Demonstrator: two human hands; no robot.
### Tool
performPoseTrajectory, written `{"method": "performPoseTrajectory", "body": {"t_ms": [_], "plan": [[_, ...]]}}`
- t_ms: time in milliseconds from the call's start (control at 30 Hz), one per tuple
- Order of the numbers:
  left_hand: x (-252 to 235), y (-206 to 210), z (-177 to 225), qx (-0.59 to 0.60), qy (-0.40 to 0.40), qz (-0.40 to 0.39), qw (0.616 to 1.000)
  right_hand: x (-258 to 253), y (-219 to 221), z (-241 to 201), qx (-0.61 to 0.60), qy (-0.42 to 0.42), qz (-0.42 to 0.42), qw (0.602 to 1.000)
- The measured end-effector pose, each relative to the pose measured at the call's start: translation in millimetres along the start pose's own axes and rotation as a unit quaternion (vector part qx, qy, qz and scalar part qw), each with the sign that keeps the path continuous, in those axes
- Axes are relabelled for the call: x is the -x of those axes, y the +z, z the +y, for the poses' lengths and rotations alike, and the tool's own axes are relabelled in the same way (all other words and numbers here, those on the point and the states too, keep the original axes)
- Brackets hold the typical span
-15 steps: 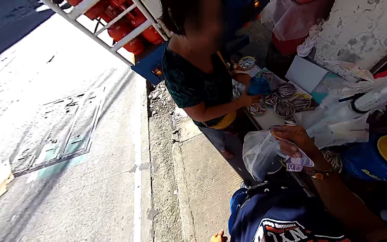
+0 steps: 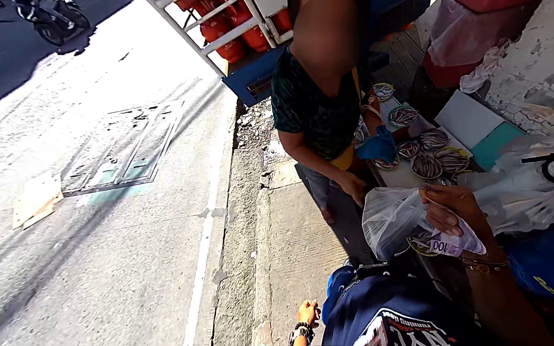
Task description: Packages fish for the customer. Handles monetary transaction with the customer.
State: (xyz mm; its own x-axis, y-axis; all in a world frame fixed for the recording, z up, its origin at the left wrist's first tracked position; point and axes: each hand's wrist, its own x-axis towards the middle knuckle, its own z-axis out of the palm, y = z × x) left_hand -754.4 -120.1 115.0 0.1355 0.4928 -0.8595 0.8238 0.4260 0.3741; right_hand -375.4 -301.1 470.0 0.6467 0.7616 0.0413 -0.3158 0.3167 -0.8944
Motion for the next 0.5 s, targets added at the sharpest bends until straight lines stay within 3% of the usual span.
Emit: {"method": "performPoseTrajectory", "body": {"t_ms": [500], "plan": [[22.6, 14.1, -24.4, 0.036, -0.044, -0.003, 0.998, -1.1, -6.7, -6.9, 0.037, 0.013, -0.068, 0.997]]}}
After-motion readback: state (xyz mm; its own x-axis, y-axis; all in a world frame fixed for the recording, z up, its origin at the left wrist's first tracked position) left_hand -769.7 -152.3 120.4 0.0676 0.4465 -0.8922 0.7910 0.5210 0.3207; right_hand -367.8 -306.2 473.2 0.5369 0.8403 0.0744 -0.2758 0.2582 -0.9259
